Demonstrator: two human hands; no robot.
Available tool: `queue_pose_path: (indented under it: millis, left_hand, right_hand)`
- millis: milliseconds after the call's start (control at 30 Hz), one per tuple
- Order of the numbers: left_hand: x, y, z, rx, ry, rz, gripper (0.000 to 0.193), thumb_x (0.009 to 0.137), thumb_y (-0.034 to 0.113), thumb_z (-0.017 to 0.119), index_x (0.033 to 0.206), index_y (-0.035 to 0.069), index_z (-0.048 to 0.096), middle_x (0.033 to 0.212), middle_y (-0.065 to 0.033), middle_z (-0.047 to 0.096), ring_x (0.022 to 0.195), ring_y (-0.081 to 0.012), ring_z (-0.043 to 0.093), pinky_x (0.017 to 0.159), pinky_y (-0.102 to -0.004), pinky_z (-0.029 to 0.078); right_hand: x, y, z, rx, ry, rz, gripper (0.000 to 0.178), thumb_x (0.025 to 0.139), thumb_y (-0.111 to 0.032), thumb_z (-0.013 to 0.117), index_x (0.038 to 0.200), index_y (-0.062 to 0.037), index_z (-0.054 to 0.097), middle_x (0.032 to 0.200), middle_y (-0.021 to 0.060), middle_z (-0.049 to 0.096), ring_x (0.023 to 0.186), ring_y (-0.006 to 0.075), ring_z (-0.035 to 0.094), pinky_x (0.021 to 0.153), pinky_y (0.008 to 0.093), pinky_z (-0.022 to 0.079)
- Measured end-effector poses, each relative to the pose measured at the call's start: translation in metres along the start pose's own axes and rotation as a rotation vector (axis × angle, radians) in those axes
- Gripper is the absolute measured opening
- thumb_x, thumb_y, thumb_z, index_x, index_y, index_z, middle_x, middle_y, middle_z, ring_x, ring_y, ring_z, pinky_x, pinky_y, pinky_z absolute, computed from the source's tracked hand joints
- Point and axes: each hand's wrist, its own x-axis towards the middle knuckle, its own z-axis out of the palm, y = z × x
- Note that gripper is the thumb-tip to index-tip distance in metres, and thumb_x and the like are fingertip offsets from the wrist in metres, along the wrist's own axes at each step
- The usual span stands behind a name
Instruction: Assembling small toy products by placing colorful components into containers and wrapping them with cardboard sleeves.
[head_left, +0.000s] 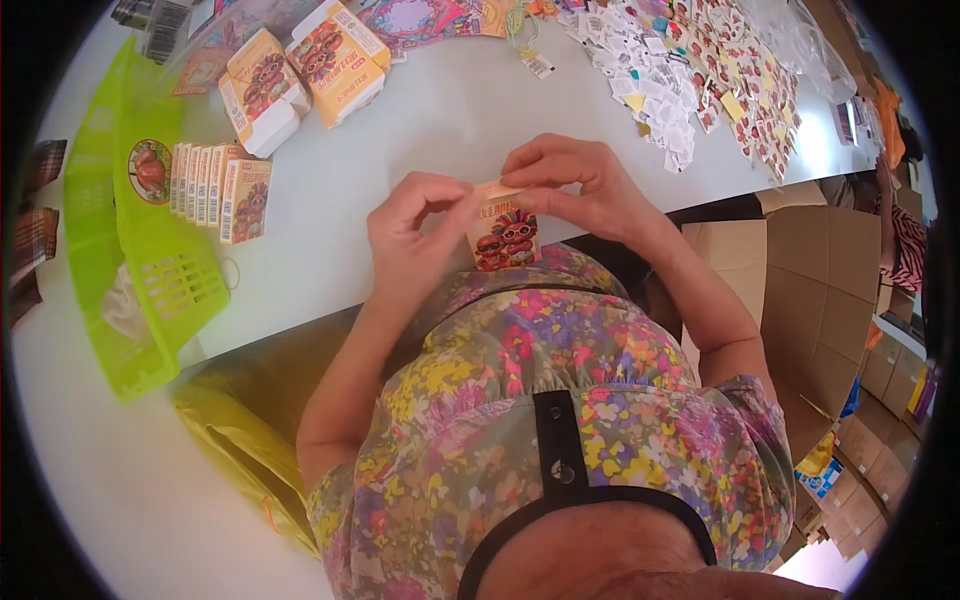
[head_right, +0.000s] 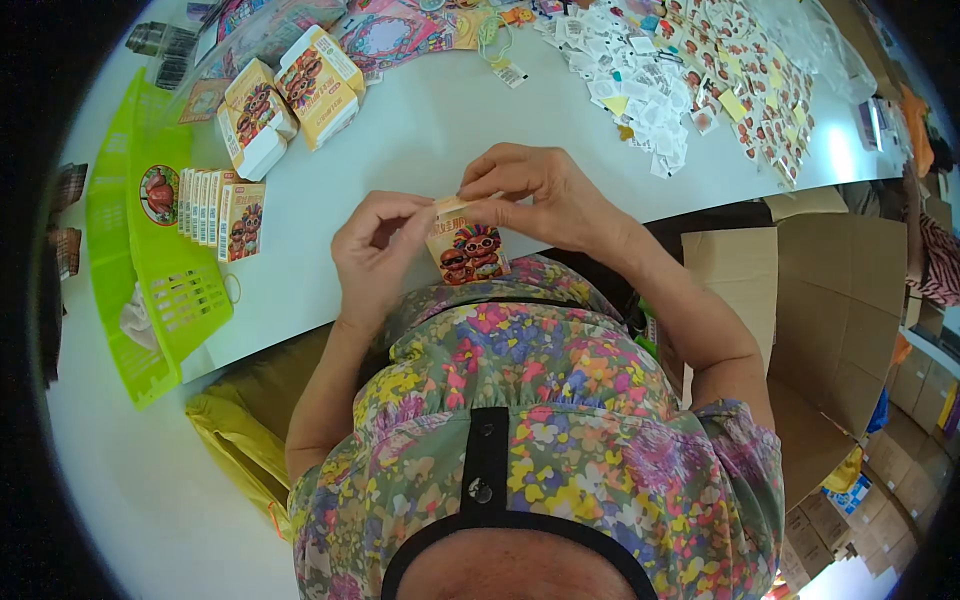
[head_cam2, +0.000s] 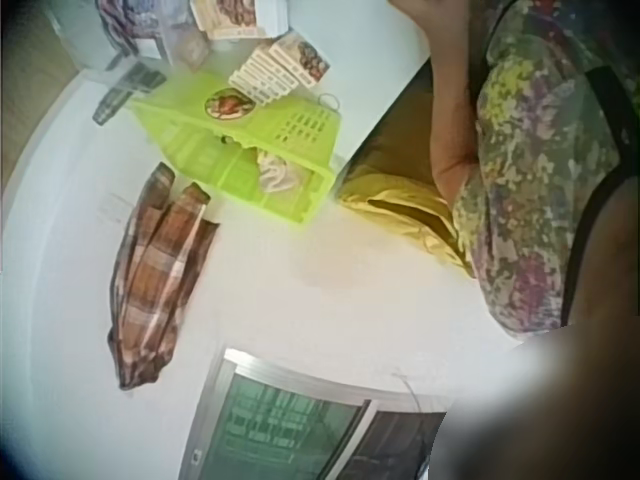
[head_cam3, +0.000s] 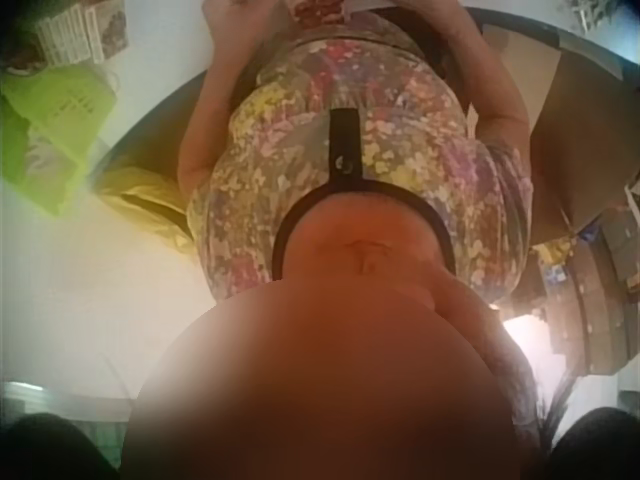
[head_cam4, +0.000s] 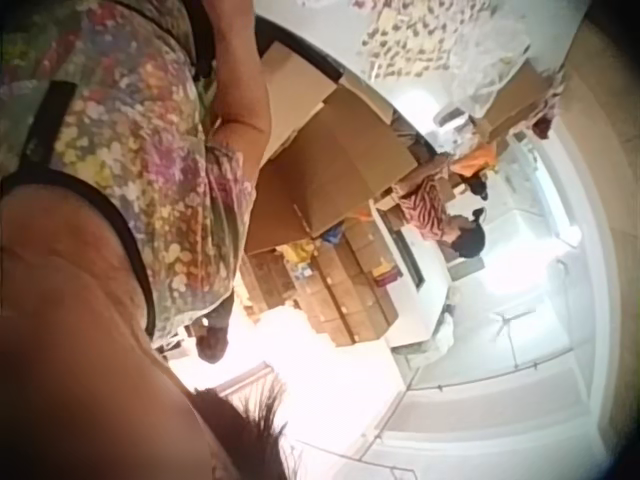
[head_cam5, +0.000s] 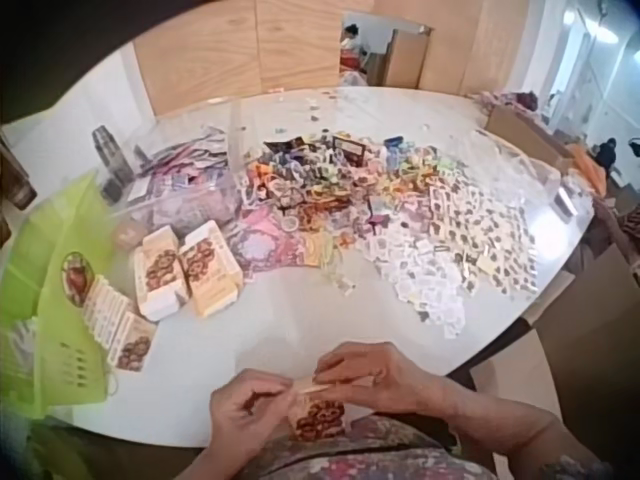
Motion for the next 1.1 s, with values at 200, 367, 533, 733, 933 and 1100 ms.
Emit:
queue_pose_path:
  millis: [200,367,533,733,933,1100]
  left_hand:
    - [0.011,0.008,-0.003,-0.197,-0.009,-0.288,0.017,0.079,-0.001,0.074,0.093,0.0,0.065,0.085,-0.0036,0.066,0.075,-0.0093,0.063,0.07,-0.0226,0.053]
    - [0.015,0.006,-0.005,-0.249,-0.018,-0.323,0.013,0.079,-0.001,0.074,0.09,0.0,0.067,0.087,-0.0039,0.065,0.075,-0.0096,0.063,0.068,-0.0219,0.053]
    - [0.004,-0.002,-0.01,-0.131,-0.039,-0.169,0.013,0.08,-0.002,0.073,0.091,0.0,0.067,0.092,-0.0042,0.065,0.079,-0.0111,0.063,0.071,-0.0235,0.053]
    - [-0.021,0.0,-0.002,-0.325,-0.196,-0.262,0.04,0.081,-0.001,0.073,0.117,0.003,0.056,0.103,-0.0068,0.065,0.092,-0.0147,0.064,0.08,-0.0284,0.054]
    - [-0.026,-0.005,-0.006,-0.138,-0.177,-0.164,0.04,0.082,0.001,0.072,0.118,0.001,0.054,0.102,-0.0098,0.066,0.093,-0.0166,0.067,0.08,-0.0292,0.055]
    - [-0.027,-0.006,-0.011,-0.059,-0.151,-0.096,0.042,0.082,0.0,0.072,0.119,0.001,0.052,0.102,-0.0105,0.067,0.093,-0.0168,0.067,0.08,-0.0287,0.055]
  right_hand:
    - [0.013,-0.017,-0.006,-0.131,-0.134,0.128,0.01,0.082,-0.002,0.069,0.092,0.0013,0.07,0.091,0.0043,0.067,0.08,0.0099,0.061,0.07,0.0249,0.05]
    - [0.025,-0.023,-0.012,-0.203,-0.183,0.245,0.009,0.081,-0.004,0.071,0.088,0.0001,0.07,0.085,0.0038,0.067,0.076,0.0083,0.06,0.067,0.0229,0.048]
    - [0.027,-0.025,-0.011,-0.3,-0.244,0.171,0.012,0.083,-0.007,0.068,0.093,0.0014,0.069,0.088,0.0079,0.068,0.076,0.0123,0.061,0.068,0.0246,0.048]
    - [-0.021,-0.008,0.007,-0.184,-0.042,-0.022,0.018,0.086,-0.005,0.065,0.102,0.0037,0.068,0.104,0.0129,0.067,0.085,0.017,0.064,0.076,0.0276,0.051]
    - [-0.004,-0.011,0.01,0.239,0.037,0.317,0.012,0.085,0.001,0.064,0.096,0.0027,0.069,0.099,0.0108,0.067,0.086,0.0133,0.062,0.076,0.0261,0.051]
    - [0.009,-0.027,0.014,-0.045,-0.019,0.268,0.007,0.086,0.002,0.063,0.091,0.0044,0.067,0.096,0.0085,0.067,0.084,0.0106,0.061,0.074,0.0243,0.05]
